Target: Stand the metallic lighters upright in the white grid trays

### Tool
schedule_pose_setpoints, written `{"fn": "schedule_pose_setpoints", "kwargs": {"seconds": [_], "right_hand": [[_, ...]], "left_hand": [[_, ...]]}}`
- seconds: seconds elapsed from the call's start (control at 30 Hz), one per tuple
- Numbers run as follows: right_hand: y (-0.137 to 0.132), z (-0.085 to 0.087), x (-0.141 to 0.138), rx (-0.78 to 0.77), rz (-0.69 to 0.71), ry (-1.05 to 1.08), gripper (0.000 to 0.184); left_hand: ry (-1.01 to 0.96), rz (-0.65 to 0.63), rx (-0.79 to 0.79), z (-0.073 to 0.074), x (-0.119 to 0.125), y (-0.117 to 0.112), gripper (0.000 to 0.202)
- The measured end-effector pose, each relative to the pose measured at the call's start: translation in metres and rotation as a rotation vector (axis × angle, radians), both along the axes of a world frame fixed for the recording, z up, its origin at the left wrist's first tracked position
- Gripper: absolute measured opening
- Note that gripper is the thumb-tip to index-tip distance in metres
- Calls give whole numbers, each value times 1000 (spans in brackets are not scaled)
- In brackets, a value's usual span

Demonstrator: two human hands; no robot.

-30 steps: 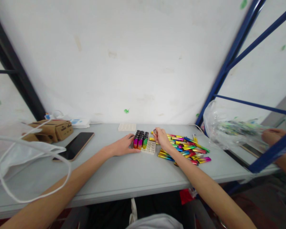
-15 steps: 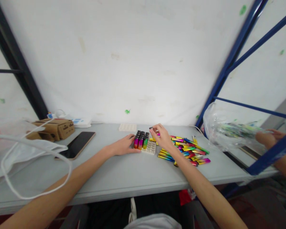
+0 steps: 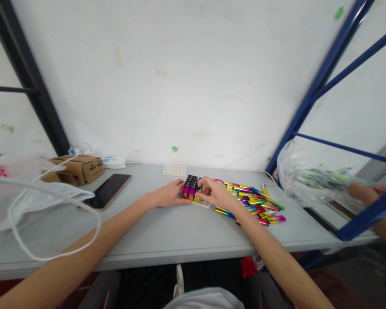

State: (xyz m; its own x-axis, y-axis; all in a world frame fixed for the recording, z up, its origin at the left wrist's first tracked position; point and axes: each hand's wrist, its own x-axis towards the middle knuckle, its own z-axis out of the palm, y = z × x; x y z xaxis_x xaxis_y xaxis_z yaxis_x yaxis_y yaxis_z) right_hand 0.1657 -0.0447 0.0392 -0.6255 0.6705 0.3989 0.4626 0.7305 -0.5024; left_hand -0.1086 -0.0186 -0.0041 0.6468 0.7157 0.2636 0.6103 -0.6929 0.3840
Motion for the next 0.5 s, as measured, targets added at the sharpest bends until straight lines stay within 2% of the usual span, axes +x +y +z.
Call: {"fn": "schedule_pose_setpoints", "kwargs": {"seconds": [0.17, 0.23, 0.33, 0.4, 0.5], "right_hand": [[2, -1, 2, -75, 9, 52, 43], [6, 2, 7, -41, -39, 72, 39], [21, 3, 20, 123, -195, 70, 28], [35, -2, 32, 218, -269, 16, 24], [52, -15, 48, 211, -267, -157, 20]], "left_hand": [[31, -1, -26, 4, 1, -2, 71], [42, 3, -28, 6, 1, -3, 72], [48, 12, -38, 7, 2, -4, 73], [52, 19, -43, 7, 2, -3, 74], [62, 25, -42, 7, 2, -3, 73]]}}
